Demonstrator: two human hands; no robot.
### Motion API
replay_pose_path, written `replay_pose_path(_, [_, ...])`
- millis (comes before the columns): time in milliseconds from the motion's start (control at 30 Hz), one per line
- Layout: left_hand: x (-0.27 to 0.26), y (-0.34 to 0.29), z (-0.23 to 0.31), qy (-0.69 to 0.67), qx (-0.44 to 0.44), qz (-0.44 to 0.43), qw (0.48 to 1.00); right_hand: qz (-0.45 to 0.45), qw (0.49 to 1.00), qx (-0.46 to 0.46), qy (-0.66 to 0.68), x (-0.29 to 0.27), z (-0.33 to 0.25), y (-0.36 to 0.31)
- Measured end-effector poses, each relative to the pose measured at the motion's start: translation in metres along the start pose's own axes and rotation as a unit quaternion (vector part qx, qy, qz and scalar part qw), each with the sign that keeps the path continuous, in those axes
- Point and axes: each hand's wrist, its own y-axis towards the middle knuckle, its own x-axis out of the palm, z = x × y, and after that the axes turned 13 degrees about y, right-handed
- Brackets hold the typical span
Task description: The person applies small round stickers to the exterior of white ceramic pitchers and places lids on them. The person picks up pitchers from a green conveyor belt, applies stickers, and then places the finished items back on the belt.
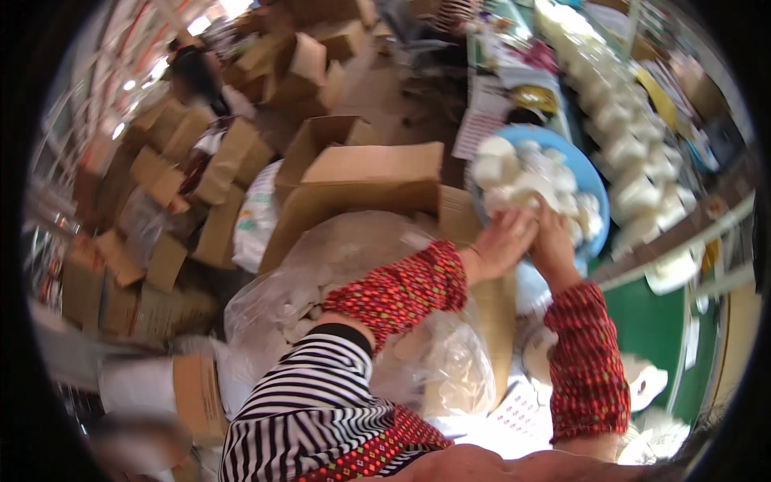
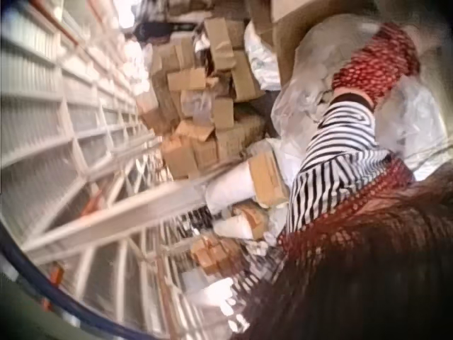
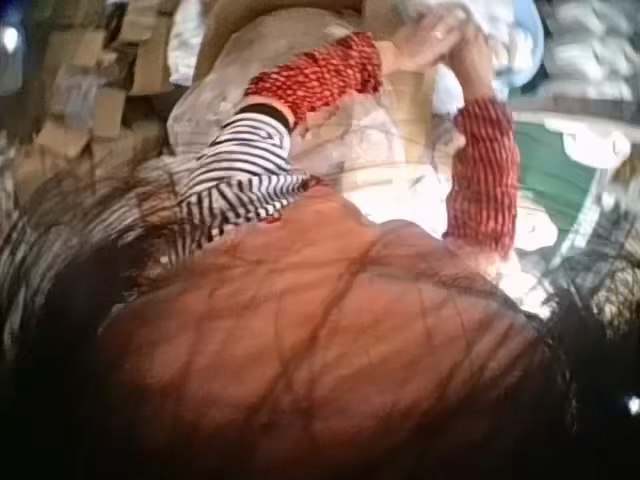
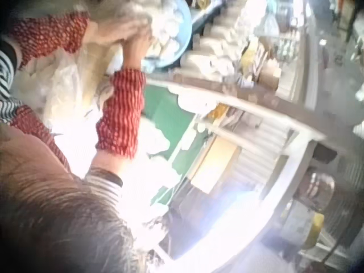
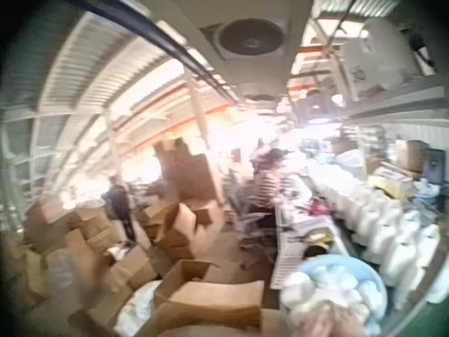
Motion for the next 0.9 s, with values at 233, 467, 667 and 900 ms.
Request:
replay_pose_path(233, [-0.056, -0.002, 0.008, -0.208, -0.047, 0.052, 0.976, 0.126, 0.971, 0.133, 0.155, -0.074, -0.015, -0.036])
replay_pose_path(467, [-0.088, -0.090, 0.106, -0.580, -0.135, -0.244, 0.766, 0.143, 0.921, 0.247, 0.264, -0.166, -0.074, -0.220])
replay_pose_path(667, [-0.079, -0.086, 0.165, -0.457, -0.094, -0.187, 0.865, 0.224, 0.875, 0.353, 0.245, -0.117, -0.069, -0.269])
replay_pose_path(900, [-0.079, -0.056, 0.173, -0.389, -0.039, -0.274, 0.879, 0.094, 0.940, 0.311, -0.105, -0.108, -0.056, -0.267])
